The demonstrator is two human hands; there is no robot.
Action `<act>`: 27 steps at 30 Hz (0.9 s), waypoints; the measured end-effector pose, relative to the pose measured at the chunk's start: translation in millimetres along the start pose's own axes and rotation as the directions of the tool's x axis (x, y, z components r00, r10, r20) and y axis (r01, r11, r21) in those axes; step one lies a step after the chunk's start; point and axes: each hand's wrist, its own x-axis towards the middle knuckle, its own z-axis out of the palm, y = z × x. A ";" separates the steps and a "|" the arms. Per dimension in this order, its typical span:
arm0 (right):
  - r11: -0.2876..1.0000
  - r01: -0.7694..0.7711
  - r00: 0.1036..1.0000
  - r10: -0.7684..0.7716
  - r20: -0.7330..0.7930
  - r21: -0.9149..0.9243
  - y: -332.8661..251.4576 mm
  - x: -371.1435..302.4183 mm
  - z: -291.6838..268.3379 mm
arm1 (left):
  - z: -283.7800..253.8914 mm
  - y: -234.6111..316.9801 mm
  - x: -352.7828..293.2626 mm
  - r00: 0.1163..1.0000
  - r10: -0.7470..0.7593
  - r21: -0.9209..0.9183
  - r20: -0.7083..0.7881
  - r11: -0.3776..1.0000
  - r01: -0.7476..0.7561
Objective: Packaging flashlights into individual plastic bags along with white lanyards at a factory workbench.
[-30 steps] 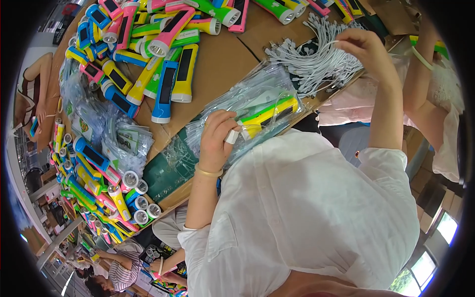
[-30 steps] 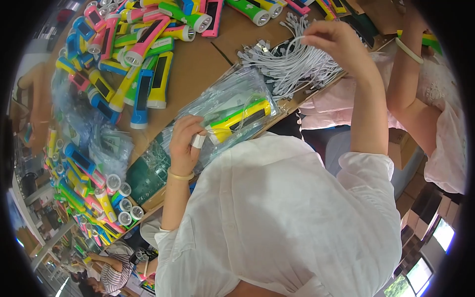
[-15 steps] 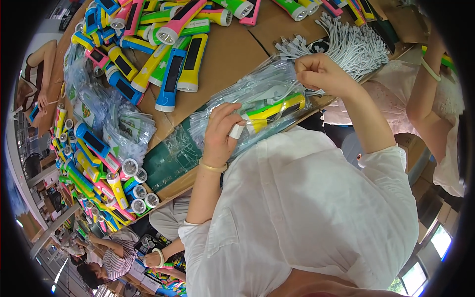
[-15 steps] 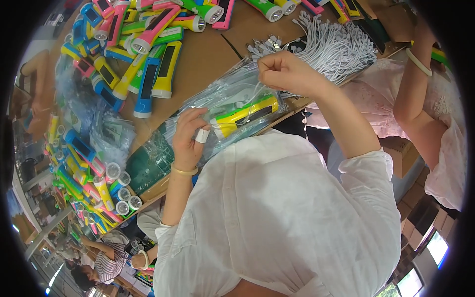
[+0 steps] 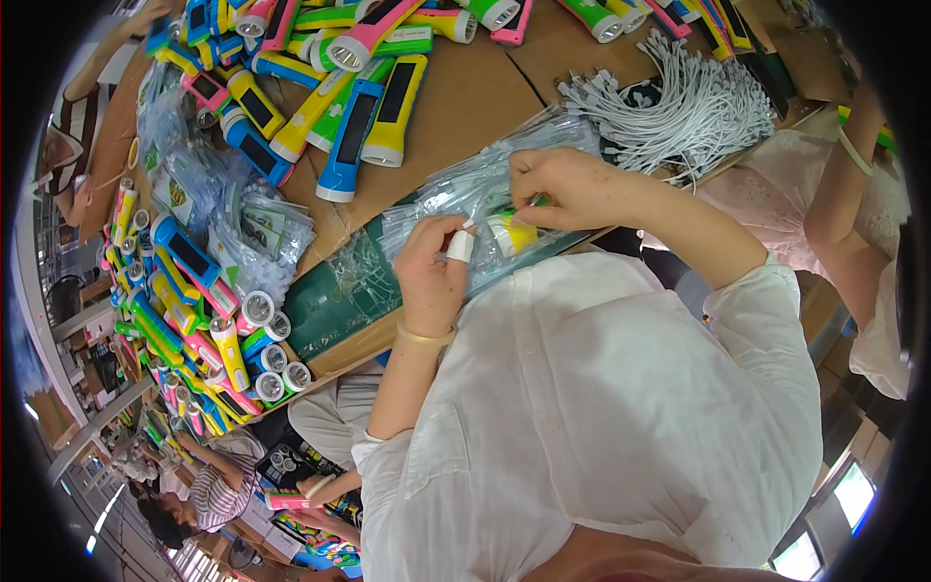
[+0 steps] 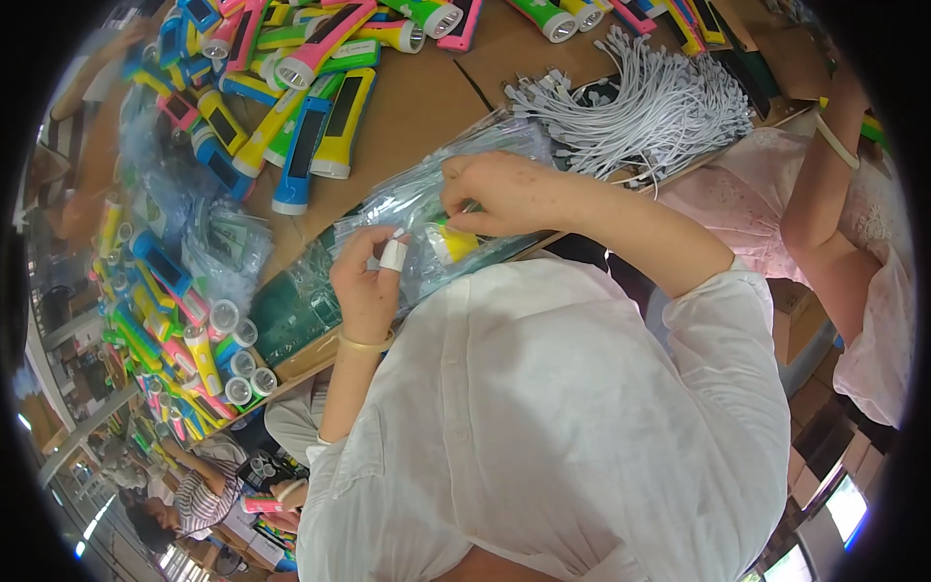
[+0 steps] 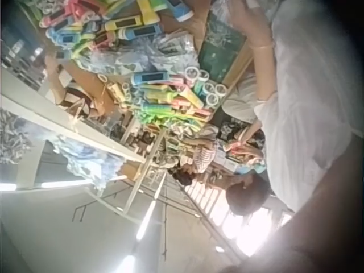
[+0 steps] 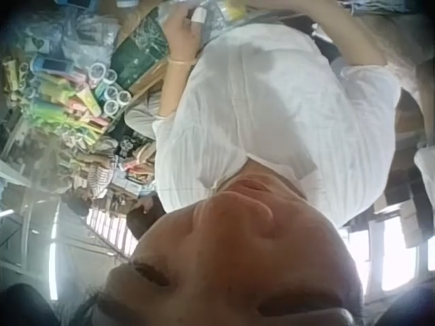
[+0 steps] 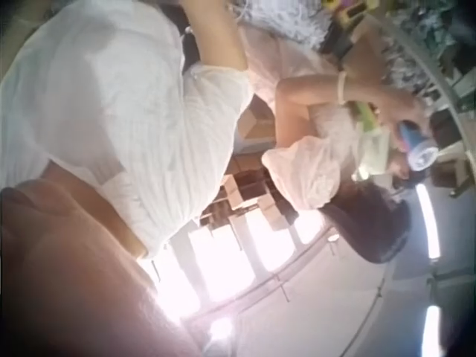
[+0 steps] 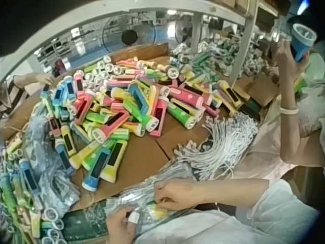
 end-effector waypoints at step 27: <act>0.995 0.014 0.998 -0.020 -0.065 -0.102 28.2 -34.2 -15.4 | -14.8 11.7 21.2 0.969 0.029 -0.240 0.244 0.970 0.032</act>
